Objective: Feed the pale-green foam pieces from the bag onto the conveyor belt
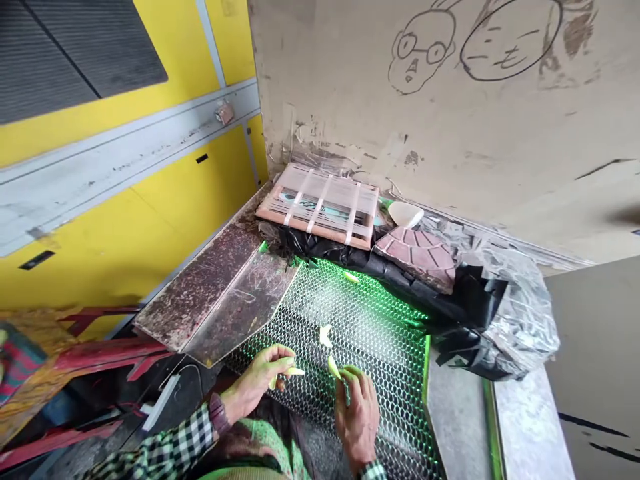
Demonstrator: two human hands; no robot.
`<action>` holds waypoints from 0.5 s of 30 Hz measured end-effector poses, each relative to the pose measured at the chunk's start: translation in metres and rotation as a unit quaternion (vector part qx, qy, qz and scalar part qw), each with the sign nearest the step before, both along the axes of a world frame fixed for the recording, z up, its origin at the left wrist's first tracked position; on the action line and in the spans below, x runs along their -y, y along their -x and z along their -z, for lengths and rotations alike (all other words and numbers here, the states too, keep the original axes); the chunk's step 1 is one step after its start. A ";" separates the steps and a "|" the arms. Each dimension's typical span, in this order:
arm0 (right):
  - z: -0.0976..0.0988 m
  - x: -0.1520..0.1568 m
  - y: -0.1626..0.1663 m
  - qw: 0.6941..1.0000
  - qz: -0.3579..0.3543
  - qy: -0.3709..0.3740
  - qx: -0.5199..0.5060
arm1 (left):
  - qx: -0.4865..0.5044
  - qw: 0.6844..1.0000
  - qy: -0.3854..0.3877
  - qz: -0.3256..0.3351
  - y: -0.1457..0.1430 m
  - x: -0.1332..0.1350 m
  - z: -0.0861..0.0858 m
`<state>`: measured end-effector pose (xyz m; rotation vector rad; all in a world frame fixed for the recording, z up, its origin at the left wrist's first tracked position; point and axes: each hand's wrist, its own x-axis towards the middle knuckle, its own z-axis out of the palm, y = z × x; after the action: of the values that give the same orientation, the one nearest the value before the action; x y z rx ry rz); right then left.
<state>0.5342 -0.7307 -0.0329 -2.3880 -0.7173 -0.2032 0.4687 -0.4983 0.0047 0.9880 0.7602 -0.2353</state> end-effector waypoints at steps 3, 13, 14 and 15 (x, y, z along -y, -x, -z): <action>-0.003 -0.029 -0.027 0.999 -0.010 0.043 0.013 | -0.001 1.000 0.025 0.001 0.002 0.003 0.001; -0.042 -0.080 -0.092 0.955 0.036 -0.108 -0.274 | -0.006 1.000 0.022 -0.010 0.007 0.000 -0.001; -0.047 -0.079 -0.079 0.922 0.033 -0.155 -0.352 | -0.011 1.000 0.013 -0.016 0.008 -0.004 0.000; -0.050 -0.079 -0.065 0.884 0.031 -0.197 -0.423 | -0.014 1.000 0.005 -0.019 0.008 -0.006 0.000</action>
<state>0.5995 -0.6517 0.0169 -1.8314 -0.1503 0.5913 0.4610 -0.4921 0.0049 0.9617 0.8013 -0.2196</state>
